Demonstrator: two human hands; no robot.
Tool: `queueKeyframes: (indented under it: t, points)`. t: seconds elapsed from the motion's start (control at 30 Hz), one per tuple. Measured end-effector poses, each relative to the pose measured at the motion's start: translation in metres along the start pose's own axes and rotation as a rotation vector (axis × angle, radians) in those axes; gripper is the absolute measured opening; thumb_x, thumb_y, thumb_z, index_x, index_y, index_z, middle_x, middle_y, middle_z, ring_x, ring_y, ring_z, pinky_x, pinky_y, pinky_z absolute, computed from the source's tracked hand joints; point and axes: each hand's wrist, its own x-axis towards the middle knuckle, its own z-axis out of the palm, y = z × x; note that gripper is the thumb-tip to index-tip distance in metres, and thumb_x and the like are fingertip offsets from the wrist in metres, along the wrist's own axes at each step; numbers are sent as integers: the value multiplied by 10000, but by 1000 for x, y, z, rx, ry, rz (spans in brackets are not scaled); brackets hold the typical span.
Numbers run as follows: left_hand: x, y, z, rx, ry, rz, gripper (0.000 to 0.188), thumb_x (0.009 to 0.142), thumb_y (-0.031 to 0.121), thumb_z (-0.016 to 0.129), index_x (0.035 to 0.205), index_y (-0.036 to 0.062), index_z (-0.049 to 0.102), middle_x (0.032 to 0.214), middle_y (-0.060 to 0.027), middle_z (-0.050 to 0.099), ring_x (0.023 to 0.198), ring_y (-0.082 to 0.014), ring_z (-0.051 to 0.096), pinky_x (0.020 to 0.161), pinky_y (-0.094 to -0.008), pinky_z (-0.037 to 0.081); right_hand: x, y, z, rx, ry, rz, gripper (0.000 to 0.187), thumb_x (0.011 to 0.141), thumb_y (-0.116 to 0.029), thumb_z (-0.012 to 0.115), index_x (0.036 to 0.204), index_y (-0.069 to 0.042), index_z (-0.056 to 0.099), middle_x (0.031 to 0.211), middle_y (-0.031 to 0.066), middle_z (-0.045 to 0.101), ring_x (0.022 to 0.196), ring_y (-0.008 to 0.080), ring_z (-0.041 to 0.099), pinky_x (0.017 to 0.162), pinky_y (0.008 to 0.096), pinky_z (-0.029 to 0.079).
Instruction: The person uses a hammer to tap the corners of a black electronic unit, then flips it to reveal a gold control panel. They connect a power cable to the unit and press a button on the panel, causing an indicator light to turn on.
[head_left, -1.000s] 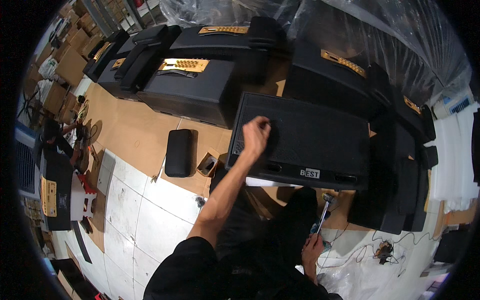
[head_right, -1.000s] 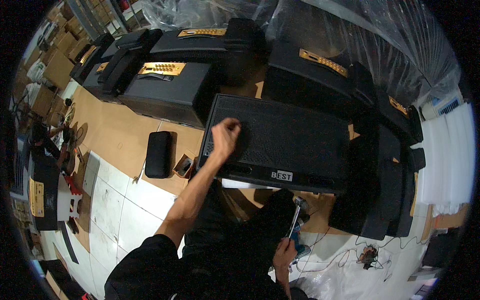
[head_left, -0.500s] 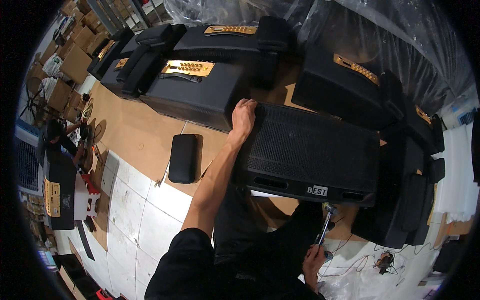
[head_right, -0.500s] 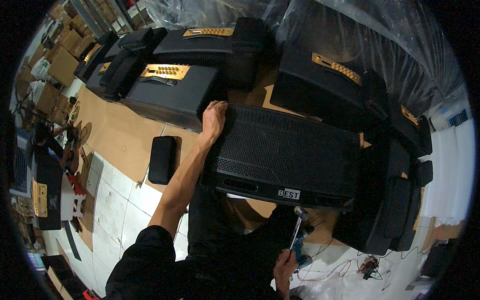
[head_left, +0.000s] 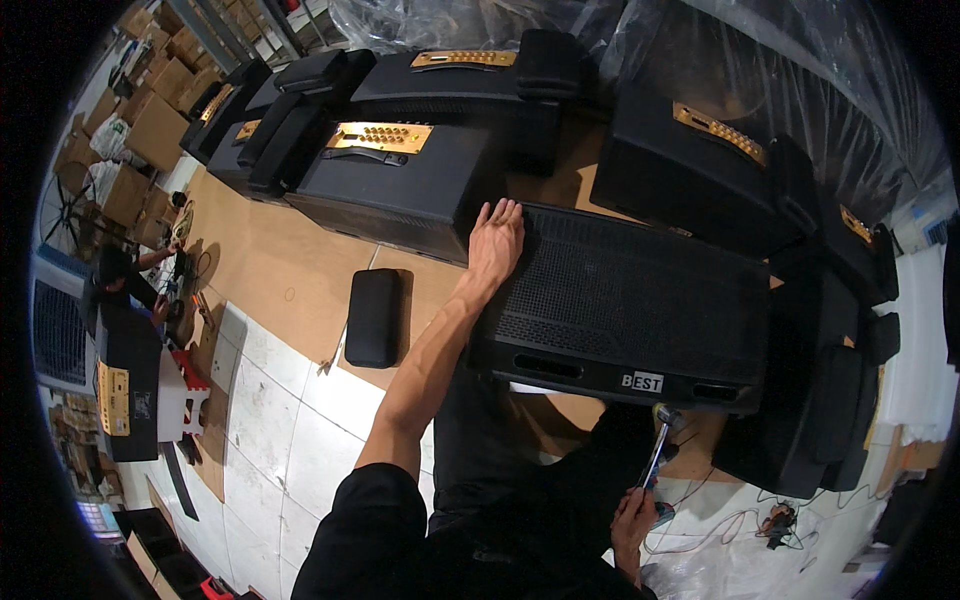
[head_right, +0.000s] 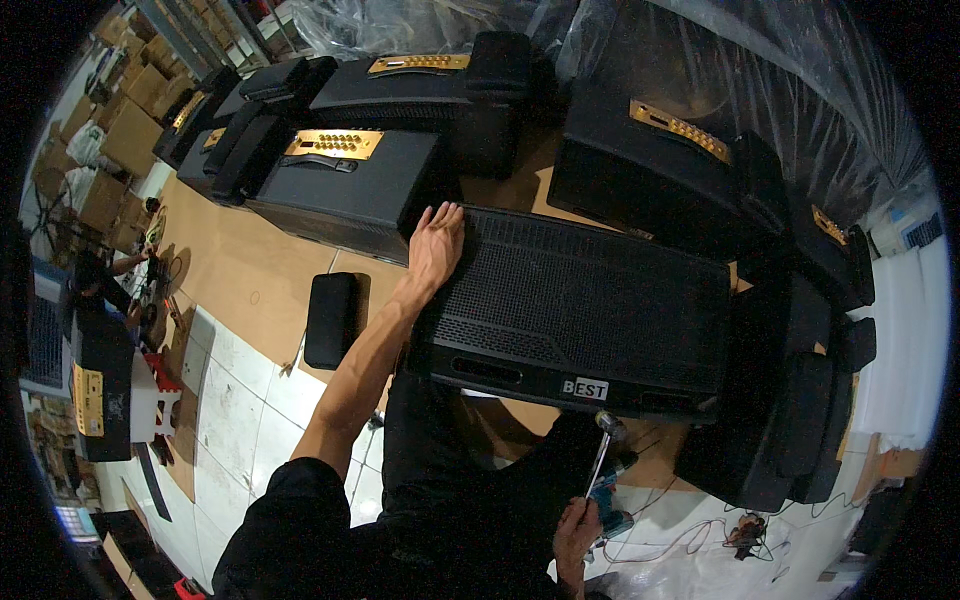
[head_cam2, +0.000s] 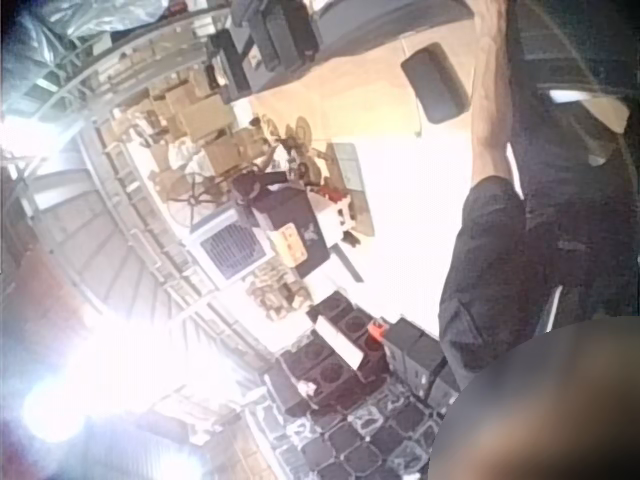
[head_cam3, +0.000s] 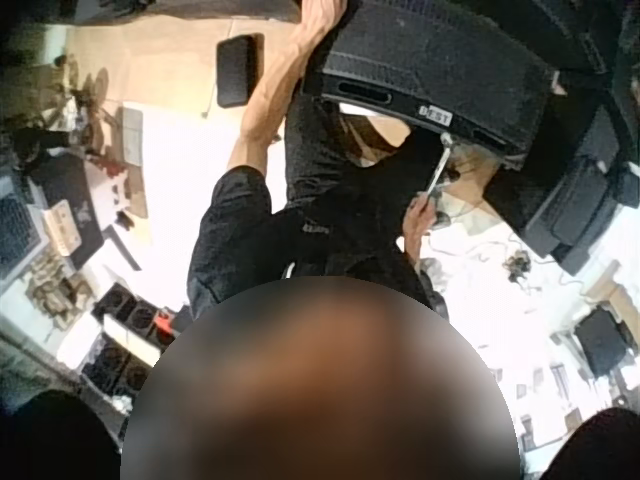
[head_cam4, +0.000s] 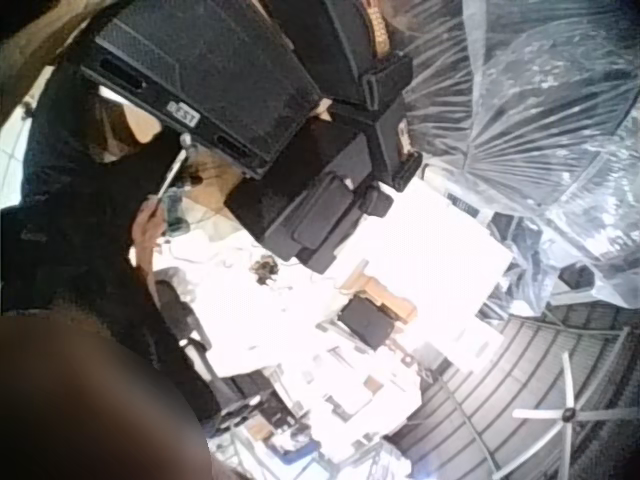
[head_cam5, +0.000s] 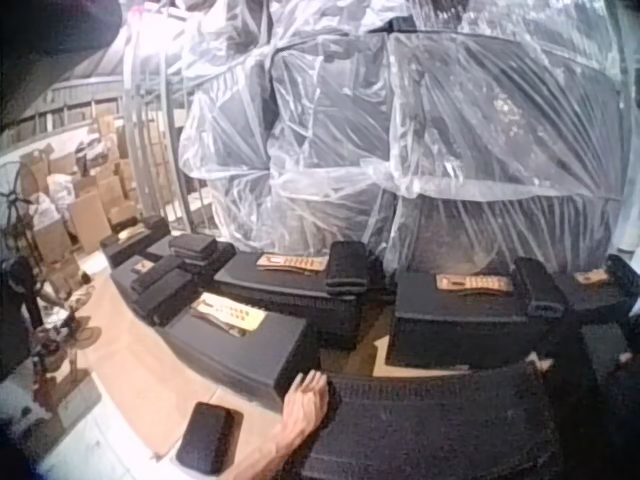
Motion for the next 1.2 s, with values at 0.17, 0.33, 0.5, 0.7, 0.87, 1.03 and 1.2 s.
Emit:
queueKeyframes:
  t: [0.17,0.33,0.5,0.7,0.87,1.03,1.2]
  points:
    - [-2,1,-5,76,-23,34,336,934,149,477,1181,-42,600,1242,-186,604,1218,-307,533,1108,-428,312,0,-1,-1,-47,-15,-69,277,1019,-276,425,867,-67,524,572,-36,446,425,34,378,374,191,292]
    - [-2,4,-10,104,-29,27,347,946,179,459,1176,-37,604,1228,-162,618,1217,-306,530,1104,-457,303,0,-4,-1,47,-1,-33,273,1019,-282,426,872,-72,520,573,-34,443,425,36,371,375,189,293]
    - [2,13,-15,151,-35,-20,359,969,219,429,1172,-14,611,1210,-127,636,1239,-297,511,1103,-519,273,2,-25,-4,131,-15,74,311,1007,-257,453,862,-4,561,618,16,499,532,65,446,452,233,350]
    - [0,4,-14,28,18,-55,300,942,200,500,1148,36,643,1254,-139,608,1318,-343,415,1096,-546,263,5,-37,-8,120,-10,0,322,1003,-240,443,844,13,564,604,22,517,511,73,454,446,229,355]
    - [1,2,-14,-65,34,-138,304,916,187,558,1174,42,627,1388,-169,484,1353,-389,341,1088,-531,271,11,-34,-7,112,6,-155,260,1012,-257,439,892,-48,536,595,-12,481,428,39,404,366,186,310]
    - [0,3,-13,-264,28,-215,336,906,173,576,1215,43,593,1352,-166,519,1318,-352,404,1082,-490,296,22,-39,-6,56,-3,-232,268,1013,-256,435,875,-45,527,574,-8,465,414,40,394,359,192,307]
    - [-3,2,-8,-273,68,-186,321,894,151,587,1184,13,605,1307,-158,561,1285,-317,456,1071,-467,318,35,-54,2,117,-45,-311,272,1012,-258,435,867,-46,524,558,-18,446,415,37,386,366,193,300]
